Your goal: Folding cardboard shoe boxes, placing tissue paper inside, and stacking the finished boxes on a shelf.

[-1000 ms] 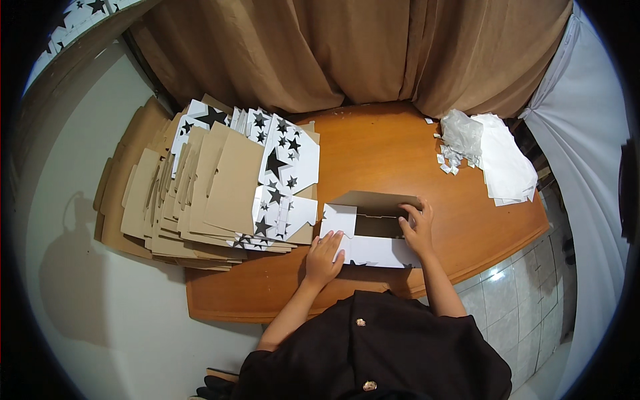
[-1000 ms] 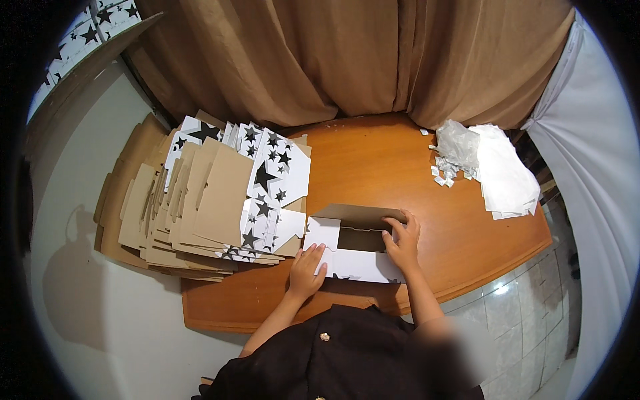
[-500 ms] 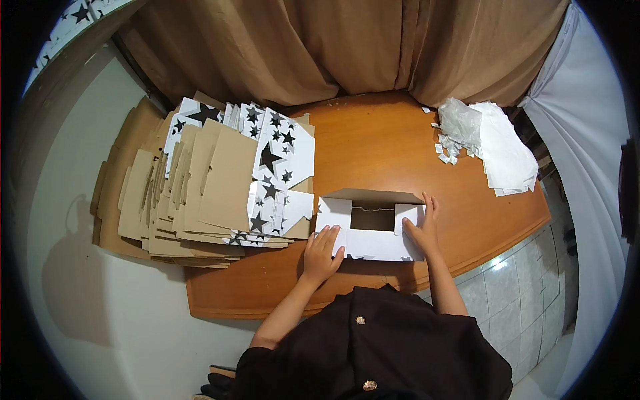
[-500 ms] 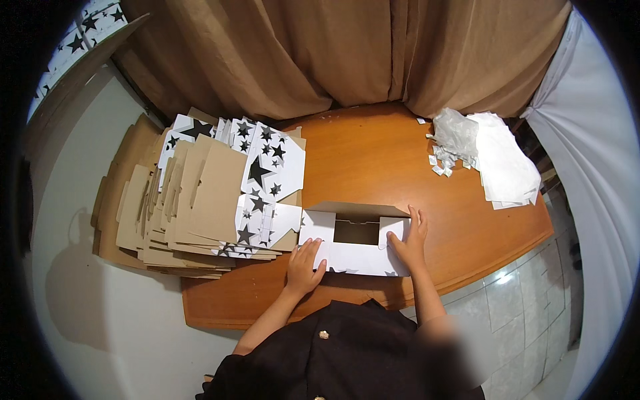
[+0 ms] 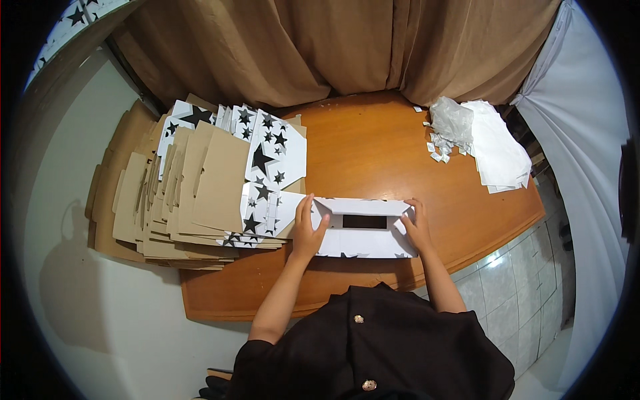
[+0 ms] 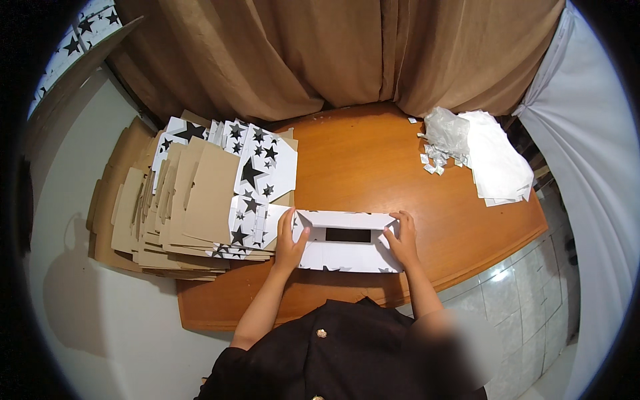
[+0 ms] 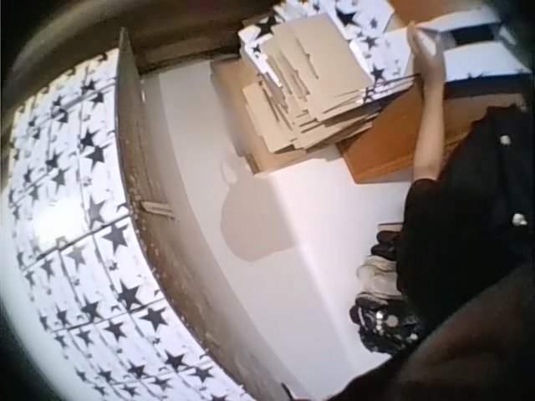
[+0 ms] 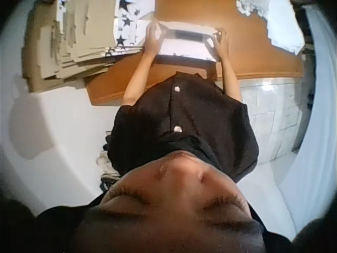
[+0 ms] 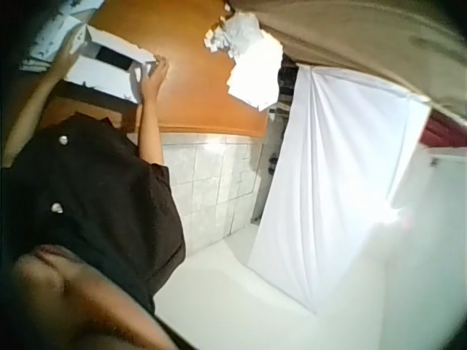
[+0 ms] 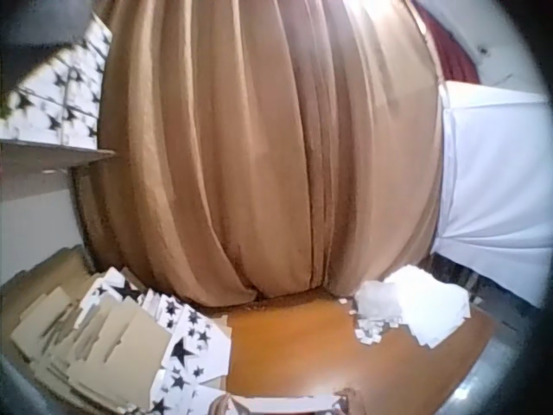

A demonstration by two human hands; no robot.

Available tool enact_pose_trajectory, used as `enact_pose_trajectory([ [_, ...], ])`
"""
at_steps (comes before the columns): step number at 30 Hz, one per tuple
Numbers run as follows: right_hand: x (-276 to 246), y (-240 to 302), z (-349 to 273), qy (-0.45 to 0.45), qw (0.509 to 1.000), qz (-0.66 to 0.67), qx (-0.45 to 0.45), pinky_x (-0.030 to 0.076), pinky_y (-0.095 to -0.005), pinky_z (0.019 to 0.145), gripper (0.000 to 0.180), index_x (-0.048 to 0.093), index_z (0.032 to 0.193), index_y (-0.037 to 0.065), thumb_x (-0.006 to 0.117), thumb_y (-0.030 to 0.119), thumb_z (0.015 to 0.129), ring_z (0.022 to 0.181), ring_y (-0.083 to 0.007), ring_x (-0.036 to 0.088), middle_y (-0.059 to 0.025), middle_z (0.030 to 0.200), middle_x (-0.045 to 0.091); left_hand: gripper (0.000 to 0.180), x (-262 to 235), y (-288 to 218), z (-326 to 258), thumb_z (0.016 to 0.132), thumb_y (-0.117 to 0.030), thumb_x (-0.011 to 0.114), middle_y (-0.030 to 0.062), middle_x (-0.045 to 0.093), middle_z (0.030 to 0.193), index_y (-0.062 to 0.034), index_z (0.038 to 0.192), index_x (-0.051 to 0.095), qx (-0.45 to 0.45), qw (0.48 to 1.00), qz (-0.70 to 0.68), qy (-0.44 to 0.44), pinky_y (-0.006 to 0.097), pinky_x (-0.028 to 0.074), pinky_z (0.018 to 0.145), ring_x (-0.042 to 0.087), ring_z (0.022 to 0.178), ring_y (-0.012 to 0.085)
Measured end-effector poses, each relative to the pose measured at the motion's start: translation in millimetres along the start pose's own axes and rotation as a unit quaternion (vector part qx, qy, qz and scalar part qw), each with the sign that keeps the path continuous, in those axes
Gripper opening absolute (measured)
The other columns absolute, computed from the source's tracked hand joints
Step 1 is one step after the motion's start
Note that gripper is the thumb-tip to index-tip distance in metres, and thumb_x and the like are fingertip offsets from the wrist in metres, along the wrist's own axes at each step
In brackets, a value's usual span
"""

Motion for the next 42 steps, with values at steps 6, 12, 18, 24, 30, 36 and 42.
enact_pose_trajectory([
  [6,11,-11,6,0.028,0.995,0.093,0.026,0.034,-0.0387,0.096,0.034,0.053,0.104,0.002,0.059,0.028,0.083,0.108,-0.0330,0.045,-0.0194,0.111,0.047,0.062,24,44,4,0.085,-0.057,0.051,0.0180,0.035,0.134,-0.0069,0.122,0.049,-0.126,0.989,-0.050,0.057,0.038,0.028,0.105,0.035,0.126,0.0311],
  [12,14,-16,3,0.045,0.994,0.102,0.016,0.034,-0.0356,0.096,0.050,0.047,0.108,0.001,0.073,0.021,0.070,0.108,-0.0284,0.042,-0.0150,0.110,0.043,0.062,25,49,2,0.075,-0.044,0.071,0.0191,0.037,0.134,-0.0069,0.120,0.050,-0.121,0.989,-0.062,0.058,0.041,0.033,0.101,0.038,0.124,0.0335],
  [18,18,-1,4,0.075,0.997,0.019,0.005,0.034,-0.0376,0.098,0.061,0.042,0.116,0.001,0.075,0.018,0.066,0.112,-0.0312,0.042,-0.0177,0.116,0.043,0.099,33,65,-5,0.069,-0.029,0.078,0.0260,0.040,0.131,-0.0064,0.142,0.016,-0.186,0.977,-0.072,0.081,0.041,0.037,0.098,0.042,0.122,0.0351],
  [24,17,5,3,0.080,0.996,0.024,0.023,0.034,-0.0368,0.099,0.064,0.041,0.119,0.001,0.074,0.017,0.067,0.114,-0.0326,0.042,-0.0193,0.119,0.043,0.105,36,60,-4,0.070,-0.026,0.077,0.0294,0.043,0.129,-0.0038,0.143,0.005,-0.194,0.974,-0.047,0.106,0.039,0.038,0.097,0.045,0.119,0.0364],
  [30,23,-78,-11,0.025,0.914,0.283,0.290,0.040,-0.0361,0.092,0.062,0.036,0.131,0.003,0.055,0.040,0.085,0.107,-0.0280,0.048,-0.0163,0.121,0.045,0.096,34,70,-6,0.081,-0.042,0.065,0.0284,0.034,0.137,-0.0007,0.143,0.005,-0.198,0.972,-0.039,0.121,0.038,0.031,0.103,0.036,0.128,0.0354],
  [36,29,-87,-58,0.267,0.810,0.240,0.464,0.045,-0.0465,0.070,0.089,0.042,0.132,0.014,0.012,0.080,0.079,0.090,-0.0259,0.054,-0.0101,0.110,0.055,0.090,48,84,-48,0.087,-0.070,0.013,0.0175,0.024,0.146,0.0001,0.143,0.017,-0.440,0.822,-0.292,0.215,0.034,0.015,0.110,0.022,0.135,0.0282],
  [42,-15,-63,-23,0.110,0.788,0.450,0.405,0.045,-0.0461,0.084,0.087,0.047,0.126,0.010,0.017,0.078,0.080,0.101,-0.0315,0.054,-0.0140,0.114,0.054,0.093,32,45,0,0.085,-0.073,0.011,0.0169,0.033,0.142,0.0019,0.138,0.029,-0.245,0.838,-0.476,0.101,0.035,0.015,0.110,0.028,0.132,0.0266],
])
Point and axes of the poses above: each hand's wrist, its own z-axis towards the middle knuckle, its own x-axis out of the palm, y = z × x, the point moved 10 cm from there along z, towards the middle knuckle
